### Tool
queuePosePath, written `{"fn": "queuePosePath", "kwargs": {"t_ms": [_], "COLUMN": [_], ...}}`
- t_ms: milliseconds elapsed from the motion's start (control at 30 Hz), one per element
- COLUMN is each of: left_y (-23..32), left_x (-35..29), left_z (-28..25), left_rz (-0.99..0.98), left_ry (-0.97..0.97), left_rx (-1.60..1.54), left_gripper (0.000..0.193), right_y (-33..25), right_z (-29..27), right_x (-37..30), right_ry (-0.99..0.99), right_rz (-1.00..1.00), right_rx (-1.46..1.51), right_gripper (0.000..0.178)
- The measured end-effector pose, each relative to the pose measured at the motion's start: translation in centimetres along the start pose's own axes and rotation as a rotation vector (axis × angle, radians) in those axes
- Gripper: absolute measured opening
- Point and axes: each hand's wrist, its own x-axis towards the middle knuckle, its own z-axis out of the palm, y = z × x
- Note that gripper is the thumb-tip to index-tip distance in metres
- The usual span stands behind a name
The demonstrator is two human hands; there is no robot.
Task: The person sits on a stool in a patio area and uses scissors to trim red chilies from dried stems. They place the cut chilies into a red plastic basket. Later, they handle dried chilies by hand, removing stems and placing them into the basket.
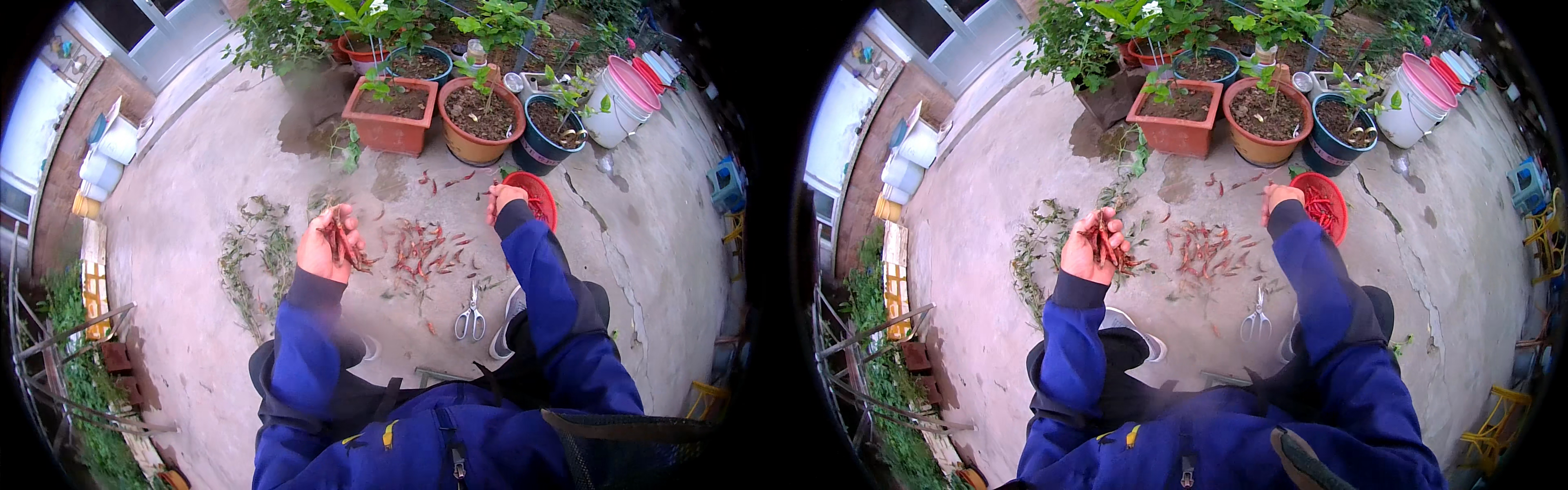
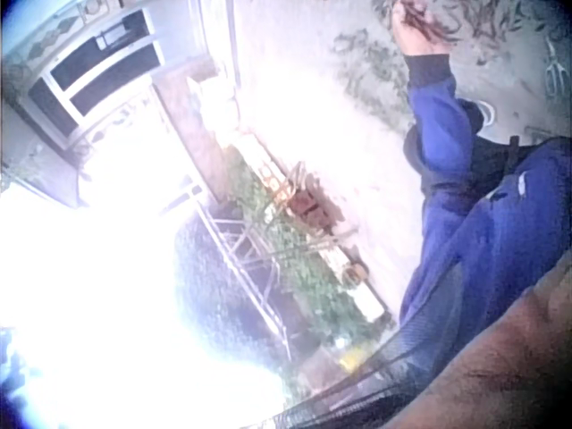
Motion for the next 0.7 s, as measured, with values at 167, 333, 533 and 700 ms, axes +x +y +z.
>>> {"fn": "queuePosePath", "kwargs": {"t_ms": [167,333,533,700], "left_y": [5.2,6.3,3.4,-0.2], "left_x": [-1.5,-1.0,-0.3,0.7], "left_z": [-2.7,-2.7,-1.9,-1.9], "left_rz": [0.176,0.295,0.26,0.218], "left_ry": [-0.072,-0.107,-0.068,-0.081], "left_rx": [-0.15,-0.224,-0.132,-0.026], "left_gripper": [0.011,0.015,0.03,0.021], "right_y": [-0.2,2.8,2.0,-2.6], "right_z": [-3.4,-4.7,4.8,8.6], "right_x": [3.7,3.9,-3.6,-11.5], "right_ry": [-0.269,-0.367,0.122,0.043], "right_rz": [-0.307,-0.385,-0.271,-0.558], "right_rx": [-2.214,-2.236,-1.107,-0.928], "right_gripper": [0.006,0.008,0.017,0.026]}}
